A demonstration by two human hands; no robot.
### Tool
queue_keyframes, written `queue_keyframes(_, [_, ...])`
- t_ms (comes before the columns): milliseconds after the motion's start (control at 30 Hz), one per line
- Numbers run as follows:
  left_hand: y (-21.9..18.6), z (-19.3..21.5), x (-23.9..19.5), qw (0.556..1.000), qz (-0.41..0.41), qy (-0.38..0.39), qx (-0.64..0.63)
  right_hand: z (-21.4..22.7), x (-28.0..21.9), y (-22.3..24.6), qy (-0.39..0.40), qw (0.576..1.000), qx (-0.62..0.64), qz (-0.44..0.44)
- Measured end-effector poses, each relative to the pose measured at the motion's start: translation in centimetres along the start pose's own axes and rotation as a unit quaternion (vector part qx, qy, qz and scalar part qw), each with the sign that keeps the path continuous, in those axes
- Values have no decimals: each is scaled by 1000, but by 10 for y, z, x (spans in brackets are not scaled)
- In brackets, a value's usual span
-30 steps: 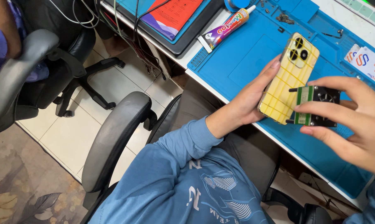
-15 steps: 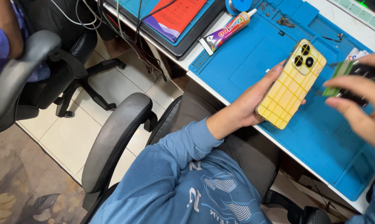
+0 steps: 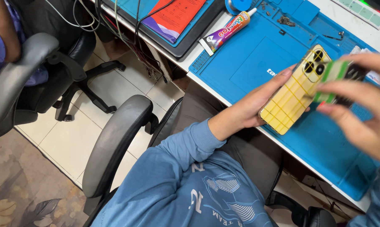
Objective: The person applies a yellow grid-patterned adhesive film to the back of a smartphone. They use a small green handheld device to press and smooth the film over the phone's surface, focusing on the camera module area.
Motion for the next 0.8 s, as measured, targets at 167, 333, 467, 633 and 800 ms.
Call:
queue_keyframes(167, [2, 5, -1, 999, 27, -28, 9, -33, -52, -77, -9, 986, 90, -141])
queue_keyframes(333, [-5, 7, -4, 999, -41, 2, -25, -19, -45, -64, 71, 993, 8, -98])
queue_keyframes(467, [-4, 8, -2, 996, -34, -16, -82, -2, -7, -3, 157, 977, 131, -50])
queue_keyframes(633, [-3, 5, -3, 994, -3, -104, -24, 19, 30, 47, 96, 975, 200, 15])
queue_keyframes(800, [2, 1, -6, 992, 71, -102, -33, 31, 31, 33, -56, 990, 117, 48])
Point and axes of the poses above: each hand's wrist, its own x-axis towards the middle knuckle, its own z-axis out of the back of the hand, y = z × x, the point moved 5 cm from there along x, towards the middle knuckle, and after that the axes turned 15 degrees about z, right-handed, at the moved point
